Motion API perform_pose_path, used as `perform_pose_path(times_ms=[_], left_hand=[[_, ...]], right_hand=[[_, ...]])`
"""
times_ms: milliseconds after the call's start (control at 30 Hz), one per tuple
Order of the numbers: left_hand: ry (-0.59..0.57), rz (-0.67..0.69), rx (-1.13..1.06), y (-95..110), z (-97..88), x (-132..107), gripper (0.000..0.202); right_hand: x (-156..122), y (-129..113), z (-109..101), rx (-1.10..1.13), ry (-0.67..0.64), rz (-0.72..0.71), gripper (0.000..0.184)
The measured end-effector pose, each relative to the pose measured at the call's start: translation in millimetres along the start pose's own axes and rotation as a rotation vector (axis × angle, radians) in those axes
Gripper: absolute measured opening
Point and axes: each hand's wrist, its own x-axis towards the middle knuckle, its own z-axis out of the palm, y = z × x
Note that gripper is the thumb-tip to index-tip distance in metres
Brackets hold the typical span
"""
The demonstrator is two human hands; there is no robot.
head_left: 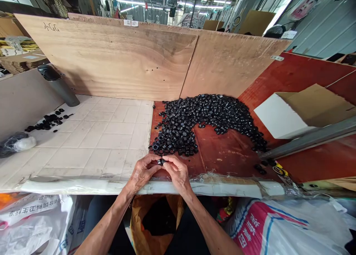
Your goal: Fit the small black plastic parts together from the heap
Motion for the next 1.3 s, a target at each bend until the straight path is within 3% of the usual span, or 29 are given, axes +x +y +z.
perform_pose_path(times_ms=[367, 467, 600, 700, 1033, 1300], left_hand=[[0.002, 0.123, 0.136, 7.1, -2.9, 1.7, 0.028], [0.01, 0.082, 0.099, 6.1, -0.7, -0.1, 0.027], [0.015, -0.019, -0.025, 6.6, 2.1, -2.6, 0.027], [0.03, -0.005, -0.017, 5.9, 2.2, -3.3, 0.026], [0.01, 0.048, 0.084, 4.6, 0.1, -2.2, 0.021], [-0.036, -0.099, -0.11, 4.2, 2.4, -1.7, 0.024]], right_hand=[[-0.9, 5.7, 0.9, -0.093, 0.015, -0.012, 0.03], [-2.2, 6.2, 3.0, -0.154, 0.03, -0.023, 0.035], [-4.1, 1.1, 4.4, -0.281, -0.004, -0.098, 0.026], [-5.1, -1.9, 2.9, -0.339, -0.028, -0.147, 0.021], [1.5, 3.2, 0.1, -0.081, -0.014, 0.032, 0.02], [-1.2, 6.0, -0.6, -0.108, -0.023, -0.041, 0.021]])
